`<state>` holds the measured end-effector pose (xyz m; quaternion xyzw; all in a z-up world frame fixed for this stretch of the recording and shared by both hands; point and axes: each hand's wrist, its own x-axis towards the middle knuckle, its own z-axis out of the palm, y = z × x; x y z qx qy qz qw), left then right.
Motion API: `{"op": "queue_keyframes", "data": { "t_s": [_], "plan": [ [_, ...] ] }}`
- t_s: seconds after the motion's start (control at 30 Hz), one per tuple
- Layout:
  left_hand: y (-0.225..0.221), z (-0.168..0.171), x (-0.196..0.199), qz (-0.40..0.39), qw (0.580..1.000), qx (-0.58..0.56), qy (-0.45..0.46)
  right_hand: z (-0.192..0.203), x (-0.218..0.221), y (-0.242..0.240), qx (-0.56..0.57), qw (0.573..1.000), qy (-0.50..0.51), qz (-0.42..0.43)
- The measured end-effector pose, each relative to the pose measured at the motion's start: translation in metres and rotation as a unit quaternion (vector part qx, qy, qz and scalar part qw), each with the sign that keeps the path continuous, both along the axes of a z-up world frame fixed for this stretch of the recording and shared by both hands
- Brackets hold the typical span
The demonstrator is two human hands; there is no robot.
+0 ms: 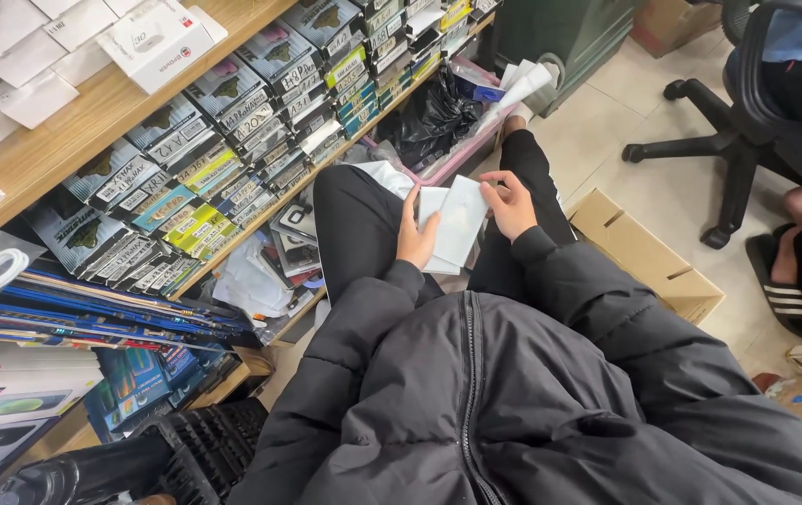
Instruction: The person sits cross-legged on a chair and repeatedly picks up small rectangular items from a cardboard box, places them on their lap, and then returns them to the box. The items appear to be small packages or cards.
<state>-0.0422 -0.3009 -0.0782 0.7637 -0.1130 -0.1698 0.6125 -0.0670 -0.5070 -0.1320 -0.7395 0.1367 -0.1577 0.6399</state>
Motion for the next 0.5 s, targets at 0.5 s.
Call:
{"op": "queue_keyframes", "data": {
  "t_s": [0.5],
  "plan": [
    [-0.010, -0.055, 0.020, -0.039, 0.997, 0.064, 0.030, -0.012, 0.011, -0.001, 0.168, 0.983, 0.080, 0.009]
  ]
}}
